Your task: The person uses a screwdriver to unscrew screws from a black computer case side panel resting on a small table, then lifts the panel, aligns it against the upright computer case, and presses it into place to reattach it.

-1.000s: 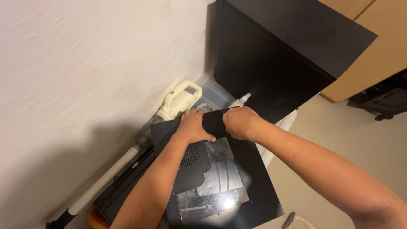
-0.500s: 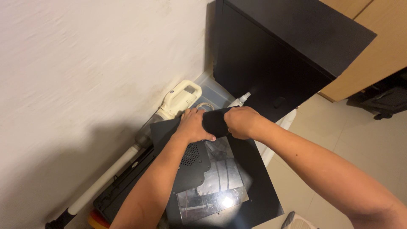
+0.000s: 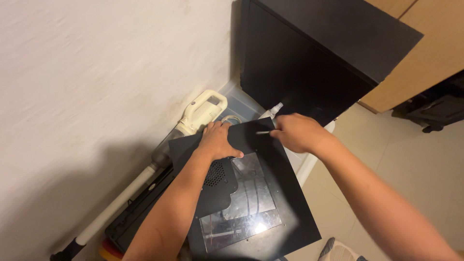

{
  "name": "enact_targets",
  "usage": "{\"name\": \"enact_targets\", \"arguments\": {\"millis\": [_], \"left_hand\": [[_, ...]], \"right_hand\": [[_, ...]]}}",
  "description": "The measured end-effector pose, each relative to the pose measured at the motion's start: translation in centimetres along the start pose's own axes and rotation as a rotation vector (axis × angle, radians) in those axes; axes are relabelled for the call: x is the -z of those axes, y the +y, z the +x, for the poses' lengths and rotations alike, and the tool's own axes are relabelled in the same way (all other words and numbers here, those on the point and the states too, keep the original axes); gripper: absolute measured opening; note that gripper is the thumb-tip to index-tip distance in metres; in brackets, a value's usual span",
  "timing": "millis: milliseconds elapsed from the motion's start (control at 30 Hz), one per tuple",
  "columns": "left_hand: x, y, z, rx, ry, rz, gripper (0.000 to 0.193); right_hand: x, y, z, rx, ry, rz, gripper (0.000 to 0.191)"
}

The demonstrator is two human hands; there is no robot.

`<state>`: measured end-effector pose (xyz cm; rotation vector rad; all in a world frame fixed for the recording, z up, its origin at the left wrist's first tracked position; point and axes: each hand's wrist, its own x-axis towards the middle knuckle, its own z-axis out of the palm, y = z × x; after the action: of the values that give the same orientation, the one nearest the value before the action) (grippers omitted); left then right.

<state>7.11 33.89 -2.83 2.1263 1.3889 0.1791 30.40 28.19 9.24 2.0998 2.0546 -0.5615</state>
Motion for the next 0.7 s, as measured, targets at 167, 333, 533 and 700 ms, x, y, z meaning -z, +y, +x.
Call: {"name": "enact_targets", "arguments": {"millis": [167, 333, 533, 700], "left_hand": [[-0.4, 0.0, 0.0, -0.014, 0.013, 0.036, 0.110], [-1.3, -0.7, -0.4, -0.030, 0.058, 0.025, 0.108], [-2.8, -1.6, -1.5, -0.068, 0.194, 0.030, 0.112], [-4.6, -0.8, -4.0, -0.085, 0.327, 0.147, 0.106]], "right_hand": [[-8.0, 6.0, -3.1, -0.157, 0.300, 0.408, 0.038], [-17.4, 7.1, -5.6, -0.350, 0.538, 0.587, 0.045], [-19.6, 5.2, -6.5, -0.392, 0.492, 0.653, 0.046], [-19.3, 4.9, -6.7, -0.254, 0.558, 0.599, 0.042]]}}
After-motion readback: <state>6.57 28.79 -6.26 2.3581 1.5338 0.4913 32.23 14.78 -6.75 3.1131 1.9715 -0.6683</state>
